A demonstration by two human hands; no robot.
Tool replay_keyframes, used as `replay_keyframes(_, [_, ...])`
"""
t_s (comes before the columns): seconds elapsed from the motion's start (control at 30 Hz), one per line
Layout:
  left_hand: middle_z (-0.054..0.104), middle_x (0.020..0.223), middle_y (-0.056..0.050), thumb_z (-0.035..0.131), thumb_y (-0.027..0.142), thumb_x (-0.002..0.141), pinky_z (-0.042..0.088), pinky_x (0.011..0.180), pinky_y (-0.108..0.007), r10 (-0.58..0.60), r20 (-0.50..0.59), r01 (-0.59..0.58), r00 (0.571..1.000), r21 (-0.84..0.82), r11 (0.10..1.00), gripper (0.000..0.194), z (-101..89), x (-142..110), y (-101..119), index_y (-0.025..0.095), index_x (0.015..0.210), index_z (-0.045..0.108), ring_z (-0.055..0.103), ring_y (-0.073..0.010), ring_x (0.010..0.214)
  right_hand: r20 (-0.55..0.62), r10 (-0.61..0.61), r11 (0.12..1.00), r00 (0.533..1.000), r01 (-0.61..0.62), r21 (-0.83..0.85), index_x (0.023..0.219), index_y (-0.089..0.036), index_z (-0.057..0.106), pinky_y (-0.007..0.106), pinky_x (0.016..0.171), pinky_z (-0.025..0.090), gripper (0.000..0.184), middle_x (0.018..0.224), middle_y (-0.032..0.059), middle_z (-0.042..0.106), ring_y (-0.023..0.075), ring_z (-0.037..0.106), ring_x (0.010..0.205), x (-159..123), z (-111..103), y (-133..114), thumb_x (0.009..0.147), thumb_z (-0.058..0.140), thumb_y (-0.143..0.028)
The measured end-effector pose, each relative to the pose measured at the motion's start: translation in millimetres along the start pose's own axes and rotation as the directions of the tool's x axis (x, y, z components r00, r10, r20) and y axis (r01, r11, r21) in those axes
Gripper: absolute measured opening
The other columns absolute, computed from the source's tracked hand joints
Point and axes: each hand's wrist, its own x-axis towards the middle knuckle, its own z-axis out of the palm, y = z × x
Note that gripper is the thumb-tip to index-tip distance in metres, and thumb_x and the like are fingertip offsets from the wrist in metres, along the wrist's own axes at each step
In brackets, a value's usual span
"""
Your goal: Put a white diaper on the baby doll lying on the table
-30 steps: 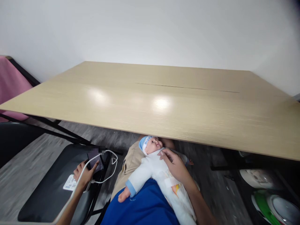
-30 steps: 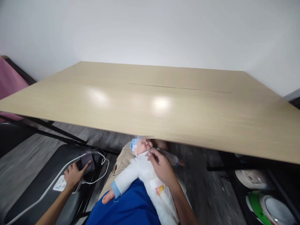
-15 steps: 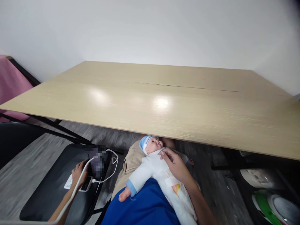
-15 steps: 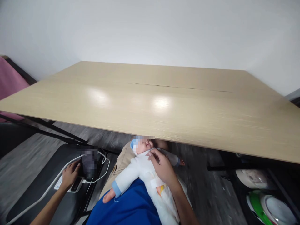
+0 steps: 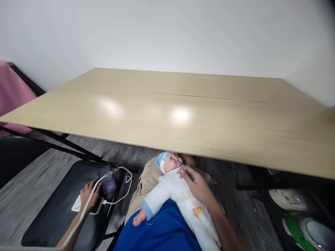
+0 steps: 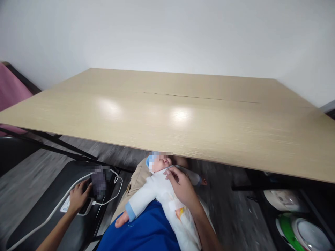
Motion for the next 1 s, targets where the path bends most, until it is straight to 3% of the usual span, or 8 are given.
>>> replay_keyframes(0.43, [0.062,0.155,-0.022,0.042,0.064,0.1,0.038,0.126,-0.058,-0.146,-0.016,0.145,0.989,-0.04,0.989,0.074,-13.7,-12,34,0.015,0.148,0.067,0.05,-0.0459,0.147,0.007,0.01,1.0,1.0,-0.01,0.019,0.099,-0.025,0.071,0.036,0.091,0.049,0.039,0.094,0.0042,0.073,0.026,0.069,0.095,0,0,-2,0.112,0.055,-0.058])
replay_keyframes(0.7, [0.052,0.161,-0.027,0.045,0.082,0.092,0.039,0.122,-0.065,-0.303,-0.045,0.302,0.952,-0.041,0.953,0.094,-7.3,-13,57,0.013,0.156,0.058,0.045,-0.0537,0.148,0.002,0.009,1.0,1.0,-0.009,0.026,0.099,-0.024,0.07,0.037,0.093,0.05,0.039,0.094,0.0046,0.074,0.0263,0.07,0.097,0,0,-2,0.112,0.055,-0.058])
replay_keyframes(1.0, [0.052,0.16,-0.029,0.049,0.086,0.087,0.041,0.12,-0.067,-0.313,-0.068,0.312,0.947,-0.03,0.95,0.1,-5.2,-13,62,0.012,0.155,0.057,0.046,-0.0549,0.146,-0.004,0.016,1.0,1.0,-0.016,0.015,0.1,-0.024,0.071,0.036,0.092,0.049,0.039,0.094,0.0045,0.075,0.026,0.07,0.096,-1,0,-3,0.112,0.056,-0.058])
